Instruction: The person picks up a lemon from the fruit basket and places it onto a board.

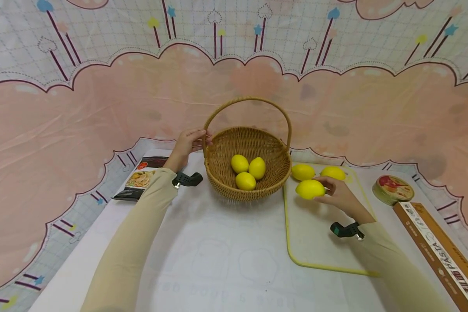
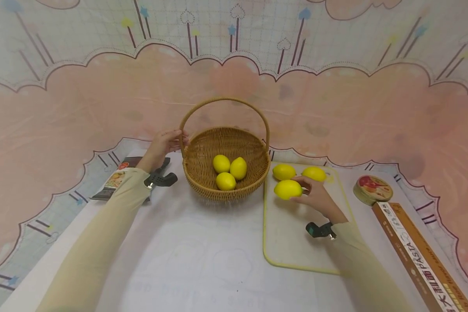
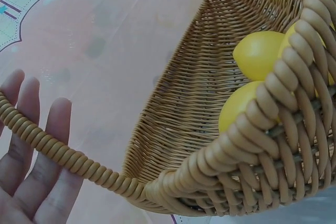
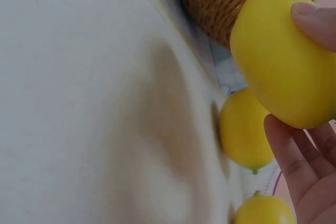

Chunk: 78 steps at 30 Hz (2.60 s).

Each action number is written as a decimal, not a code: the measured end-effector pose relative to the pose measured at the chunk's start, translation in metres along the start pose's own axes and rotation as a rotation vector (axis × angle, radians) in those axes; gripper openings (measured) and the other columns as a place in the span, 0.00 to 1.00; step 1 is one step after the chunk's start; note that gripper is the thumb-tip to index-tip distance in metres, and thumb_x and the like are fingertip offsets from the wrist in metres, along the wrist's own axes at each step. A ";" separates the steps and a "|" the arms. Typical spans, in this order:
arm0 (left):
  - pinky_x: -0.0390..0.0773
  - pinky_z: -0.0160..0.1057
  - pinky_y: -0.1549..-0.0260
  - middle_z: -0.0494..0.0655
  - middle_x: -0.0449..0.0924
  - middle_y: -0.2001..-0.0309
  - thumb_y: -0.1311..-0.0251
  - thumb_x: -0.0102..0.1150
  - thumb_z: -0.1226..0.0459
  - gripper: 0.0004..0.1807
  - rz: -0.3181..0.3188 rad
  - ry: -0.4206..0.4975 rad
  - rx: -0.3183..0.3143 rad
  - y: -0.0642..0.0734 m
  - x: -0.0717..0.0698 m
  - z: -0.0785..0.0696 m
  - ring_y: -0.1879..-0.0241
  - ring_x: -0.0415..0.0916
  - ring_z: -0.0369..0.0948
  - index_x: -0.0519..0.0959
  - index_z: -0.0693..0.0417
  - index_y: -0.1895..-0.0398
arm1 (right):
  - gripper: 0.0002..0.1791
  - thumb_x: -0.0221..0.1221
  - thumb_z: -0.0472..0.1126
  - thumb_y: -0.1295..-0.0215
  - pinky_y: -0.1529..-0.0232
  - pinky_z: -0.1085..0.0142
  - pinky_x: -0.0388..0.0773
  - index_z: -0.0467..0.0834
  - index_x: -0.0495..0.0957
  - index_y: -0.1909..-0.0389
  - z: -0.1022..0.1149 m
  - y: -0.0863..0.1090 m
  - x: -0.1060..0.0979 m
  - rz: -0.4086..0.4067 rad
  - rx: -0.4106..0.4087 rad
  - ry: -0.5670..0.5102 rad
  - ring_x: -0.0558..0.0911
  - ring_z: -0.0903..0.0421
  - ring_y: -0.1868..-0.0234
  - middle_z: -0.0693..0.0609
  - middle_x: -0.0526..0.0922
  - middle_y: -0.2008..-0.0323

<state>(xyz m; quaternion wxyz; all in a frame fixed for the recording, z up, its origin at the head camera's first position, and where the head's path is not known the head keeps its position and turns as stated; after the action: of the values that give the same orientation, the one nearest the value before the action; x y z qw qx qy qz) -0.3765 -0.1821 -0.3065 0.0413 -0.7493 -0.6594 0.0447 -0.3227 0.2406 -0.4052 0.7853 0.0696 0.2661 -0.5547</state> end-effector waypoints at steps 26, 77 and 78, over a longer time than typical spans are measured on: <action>0.75 0.52 0.45 0.37 0.79 0.70 0.33 0.50 0.67 0.17 -0.014 -0.156 0.107 0.000 0.000 0.004 0.68 0.77 0.29 0.72 0.75 0.49 | 0.32 0.65 0.37 0.43 0.52 0.82 0.71 0.30 0.65 0.39 -0.019 -0.006 0.011 0.044 0.132 0.075 0.71 0.75 0.54 0.34 0.70 0.41; 0.80 0.41 0.50 0.31 0.80 0.73 0.36 0.54 0.67 0.15 -0.037 -0.227 0.129 0.000 -0.002 0.005 0.68 0.80 0.27 0.75 0.70 0.51 | 0.37 0.68 0.39 0.47 0.52 0.79 0.72 0.33 0.64 0.38 -0.035 -0.018 0.013 0.089 0.141 0.095 0.73 0.45 0.43 0.34 0.68 0.39; 0.80 0.41 0.50 0.31 0.80 0.73 0.36 0.54 0.67 0.15 -0.036 -0.229 0.129 0.000 -0.002 0.005 0.68 0.80 0.27 0.75 0.70 0.51 | 0.37 0.68 0.39 0.47 0.52 0.79 0.72 0.33 0.65 0.38 -0.035 -0.018 0.013 0.089 0.135 0.095 0.74 0.49 0.44 0.35 0.68 0.40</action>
<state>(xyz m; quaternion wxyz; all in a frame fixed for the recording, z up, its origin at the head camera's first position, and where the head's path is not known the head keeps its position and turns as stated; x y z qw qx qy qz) -0.3769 -0.1839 -0.3111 0.0147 -0.7231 -0.6690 0.1713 -0.3480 0.2368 -0.4379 0.7893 0.1605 0.2614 -0.5319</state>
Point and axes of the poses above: each hand's wrist, its own y-axis away from the middle knuckle, its own x-axis out of the palm, z = x × y, the point moved 5 cm from there along -y, towards the middle knuckle
